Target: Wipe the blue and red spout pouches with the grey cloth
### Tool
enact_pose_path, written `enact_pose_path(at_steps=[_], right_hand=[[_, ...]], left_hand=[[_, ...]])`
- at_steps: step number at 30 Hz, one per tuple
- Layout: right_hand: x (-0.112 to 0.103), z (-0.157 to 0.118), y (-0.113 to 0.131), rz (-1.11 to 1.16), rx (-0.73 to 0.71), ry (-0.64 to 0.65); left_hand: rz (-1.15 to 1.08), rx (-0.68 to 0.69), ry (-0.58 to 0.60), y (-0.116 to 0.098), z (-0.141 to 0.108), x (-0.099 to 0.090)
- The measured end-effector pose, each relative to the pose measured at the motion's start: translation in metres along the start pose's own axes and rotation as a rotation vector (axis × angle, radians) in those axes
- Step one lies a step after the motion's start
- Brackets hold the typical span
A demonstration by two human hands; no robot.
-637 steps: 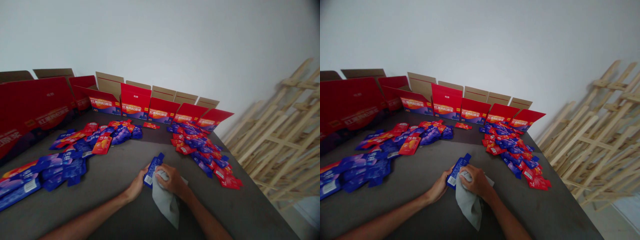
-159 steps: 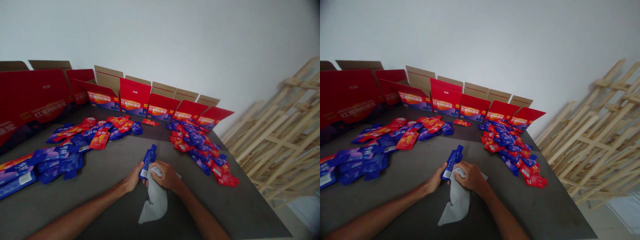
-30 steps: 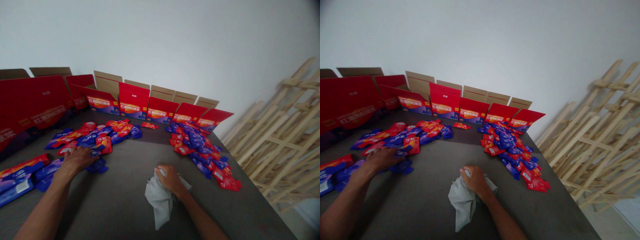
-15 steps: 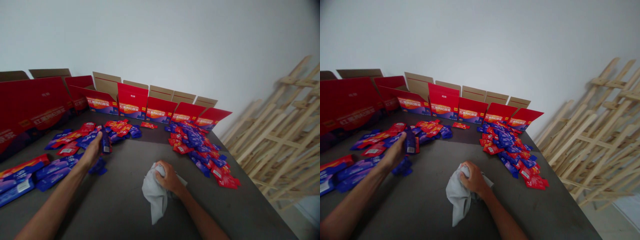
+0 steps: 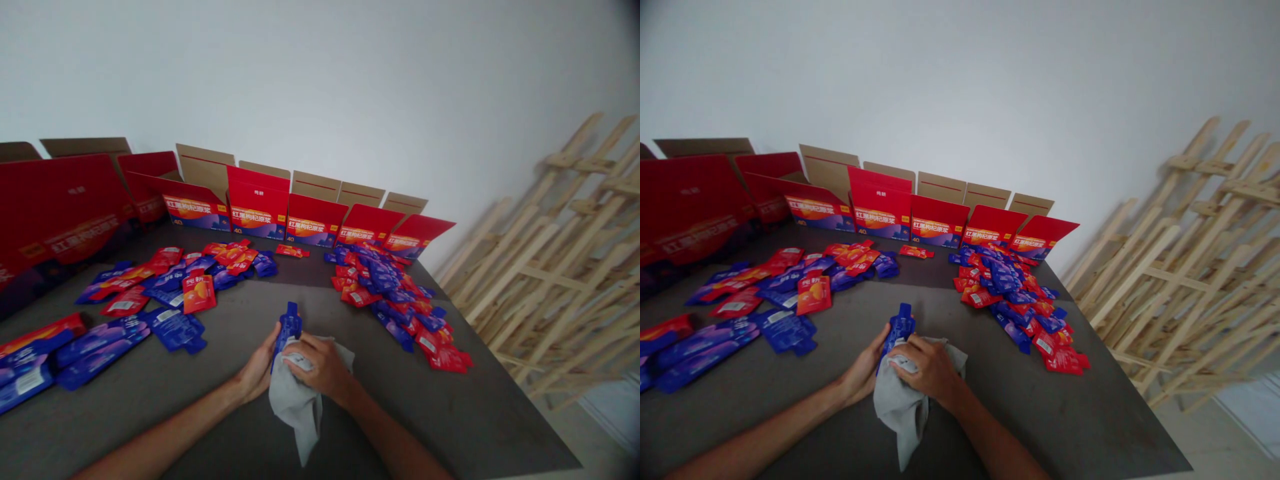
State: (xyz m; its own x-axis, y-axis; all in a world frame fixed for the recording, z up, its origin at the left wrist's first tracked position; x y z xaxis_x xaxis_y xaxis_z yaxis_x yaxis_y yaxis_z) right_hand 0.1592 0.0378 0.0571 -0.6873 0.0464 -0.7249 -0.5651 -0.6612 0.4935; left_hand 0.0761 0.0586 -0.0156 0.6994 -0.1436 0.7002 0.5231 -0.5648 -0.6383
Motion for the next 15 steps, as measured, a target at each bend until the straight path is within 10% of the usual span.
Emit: enact_pose_path(at_steps=[15], right_hand=[[-0.027,0.0,-0.021,-0.042,0.25,-0.242]], left_hand=[[0.089,-0.003,0.203,0.009,-0.007,0.024]])
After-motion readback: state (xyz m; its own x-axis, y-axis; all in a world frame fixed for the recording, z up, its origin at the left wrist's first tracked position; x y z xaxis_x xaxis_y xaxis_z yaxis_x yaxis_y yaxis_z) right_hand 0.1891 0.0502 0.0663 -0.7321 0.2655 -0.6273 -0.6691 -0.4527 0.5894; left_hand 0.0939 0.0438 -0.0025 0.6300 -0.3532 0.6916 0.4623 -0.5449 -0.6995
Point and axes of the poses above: each hand's wrist, its own z-axis towards the middle knuckle, its own x-axis out of the palm, y = z × x, the point moved 8 cm from there along z, towards the middle knuckle, and after that the axes turned 3 degrees about x, right-handed, at the moved point
